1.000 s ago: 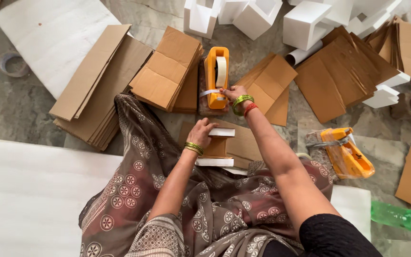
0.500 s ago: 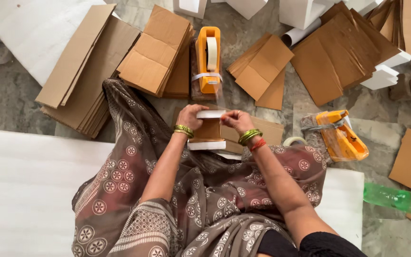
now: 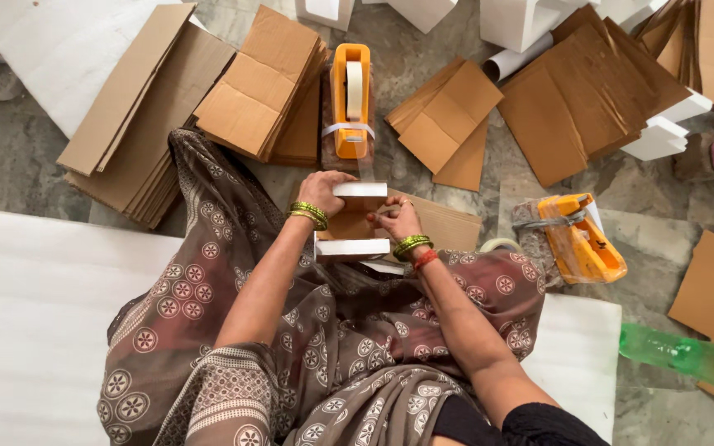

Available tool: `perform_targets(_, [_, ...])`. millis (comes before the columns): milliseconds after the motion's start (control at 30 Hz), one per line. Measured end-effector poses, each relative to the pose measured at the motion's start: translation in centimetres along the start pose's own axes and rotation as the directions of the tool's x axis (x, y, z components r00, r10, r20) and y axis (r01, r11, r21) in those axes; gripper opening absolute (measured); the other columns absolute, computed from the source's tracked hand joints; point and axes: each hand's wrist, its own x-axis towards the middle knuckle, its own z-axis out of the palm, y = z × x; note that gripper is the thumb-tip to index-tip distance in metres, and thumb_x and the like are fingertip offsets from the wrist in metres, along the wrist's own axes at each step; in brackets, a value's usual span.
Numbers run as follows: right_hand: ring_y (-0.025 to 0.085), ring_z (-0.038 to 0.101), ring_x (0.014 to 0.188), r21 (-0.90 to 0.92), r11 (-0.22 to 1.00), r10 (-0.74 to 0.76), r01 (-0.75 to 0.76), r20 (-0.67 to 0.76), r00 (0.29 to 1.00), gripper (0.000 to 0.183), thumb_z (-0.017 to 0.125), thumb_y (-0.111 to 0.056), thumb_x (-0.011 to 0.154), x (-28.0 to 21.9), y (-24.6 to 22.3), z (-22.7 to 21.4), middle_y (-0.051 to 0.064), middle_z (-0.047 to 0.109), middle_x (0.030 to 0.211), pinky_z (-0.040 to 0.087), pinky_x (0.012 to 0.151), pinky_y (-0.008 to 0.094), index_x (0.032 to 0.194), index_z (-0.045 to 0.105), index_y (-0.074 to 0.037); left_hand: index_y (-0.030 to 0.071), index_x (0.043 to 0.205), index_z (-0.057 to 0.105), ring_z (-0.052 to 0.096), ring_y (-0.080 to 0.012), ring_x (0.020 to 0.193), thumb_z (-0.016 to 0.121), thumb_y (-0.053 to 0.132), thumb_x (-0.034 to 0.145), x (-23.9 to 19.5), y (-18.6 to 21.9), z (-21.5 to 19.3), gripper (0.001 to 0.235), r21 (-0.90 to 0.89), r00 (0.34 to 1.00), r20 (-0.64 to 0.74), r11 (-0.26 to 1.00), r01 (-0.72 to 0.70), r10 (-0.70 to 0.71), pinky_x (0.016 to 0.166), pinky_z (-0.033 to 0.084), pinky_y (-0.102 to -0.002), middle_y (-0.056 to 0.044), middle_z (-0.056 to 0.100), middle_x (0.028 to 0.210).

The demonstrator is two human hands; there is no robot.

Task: The person folds cardboard pieces into small containers, places foam blocks inside them, and secures the assemblies with adhesive tape from a dispenser.

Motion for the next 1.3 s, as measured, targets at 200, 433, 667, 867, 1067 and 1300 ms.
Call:
perform_targets(200, [0.022, 0.072, 0.072, -0.685, 0.725, -0.278, 0.074, -0.193, 0.941, 0.026, 0.08, -0.012, 0.083, 1.6, 2.8, 0.8, 0.008, 0.074, 0.076, 0.058, 0.067, 0.035, 0.1, 0.06, -0.008, 0.024, 0.105, 0.081, 0.069, -0.0306, 0.103, 0.064, -0.002, 0.068, -0.4, -0.6, 0.1, 0.048, 0.03, 0.998, 0.047, 0.998, -0.05, 0.049, 0.096, 0.055, -0.041, -0.006, 0.077, 0.107])
perform_targets(433, [0.022, 0.073, 0.076, -0.889, 0.455, -0.221, 0.042, -0.066, 0.973, 0.042, 0.091, -0.034, 0.074, 5.0, 1.5, -0.4, 0.01, 0.076, 0.085, 0.058, 0.07, 0.035, 0.103, 0.071, -0.012, 0.025, 0.108, 0.08, 0.074, -0.0224, 0.097, 0.065, -0.005, 0.068, -0.7, -0.7, -1.2, 0.052, -0.066, 0.987, 0.143, 0.995, 0.077, -0.067, 0.094, 0.057, -0.036, -0.003, 0.078, 0.108])
perform_targets(667, [0.008, 0.074, 0.08, -0.533, 0.831, -0.187, 0.157, -0.002, 0.982, 0.024, 0.072, -0.033, 0.096, 9.0, -6.7, 2.3, 0.002, 0.08, 0.094, 0.06, 0.071, 0.026, 0.104, 0.078, -0.011, 0.02, 0.112, 0.079, 0.073, -0.0243, 0.101, 0.068, -0.007, 0.067, -1.9, -1.4, -0.8, 0.054, -0.118, 0.993, 0.118, 0.993, 0.028, -0.014, 0.095, 0.058, -0.034, -0.006, 0.076, 0.113])
perform_targets(867, [0.011, 0.07, 0.066, -0.159, 0.98, -0.111, 0.12, 0.066, 0.992, 0.031, 0.081, -0.023, 0.091, 14.2, -4.3, 4.8, 0.01, 0.078, 0.083, 0.057, 0.06, 0.028, 0.092, 0.072, 0.006, 0.018, 0.11, 0.078, 0.067, -0.0301, 0.098, 0.077, 0.002, 0.065, -2.2, -1.9, -0.7, 0.047, -0.083, 0.998, 0.042, 0.996, -0.04, 0.044, 0.093, 0.055, -0.039, -0.007, 0.076, 0.105])
perform_targets(1067, [0.011, 0.073, 0.068, -0.475, 0.867, -0.214, 0.149, -0.086, 0.973, 0.027, 0.083, -0.025, 0.083, 15.3, -4.3, 5.1, 0.007, 0.079, 0.077, 0.058, 0.061, 0.029, 0.087, 0.08, 0.001, 0.017, 0.111, 0.078, 0.065, -0.0328, 0.094, 0.075, 0.001, 0.063, -2.2, -3.0, 0.5, 0.051, -0.091, 0.99, -0.05, 0.987, -0.136, 0.132, 0.09, 0.056, -0.041, -0.008, 0.075, 0.098])
perform_targets(1300, [0.019, 0.072, 0.079, -0.668, 0.74, 0.055, 0.079, 0.177, 0.983, 0.033, 0.083, -0.032, 0.082, 9.5, -2.0, 4.5, 0.01, 0.078, 0.087, 0.057, 0.071, 0.035, 0.095, 0.079, -0.003, 0.018, 0.107, 0.078, 0.067, -0.0319, 0.093, 0.07, -0.003, 0.061, -5.3, -4.5, 3.4, 0.051, -0.082, 0.974, -0.079, 0.972, -0.221, 0.215, 0.09, 0.056, -0.042, -0.008, 0.076, 0.099])
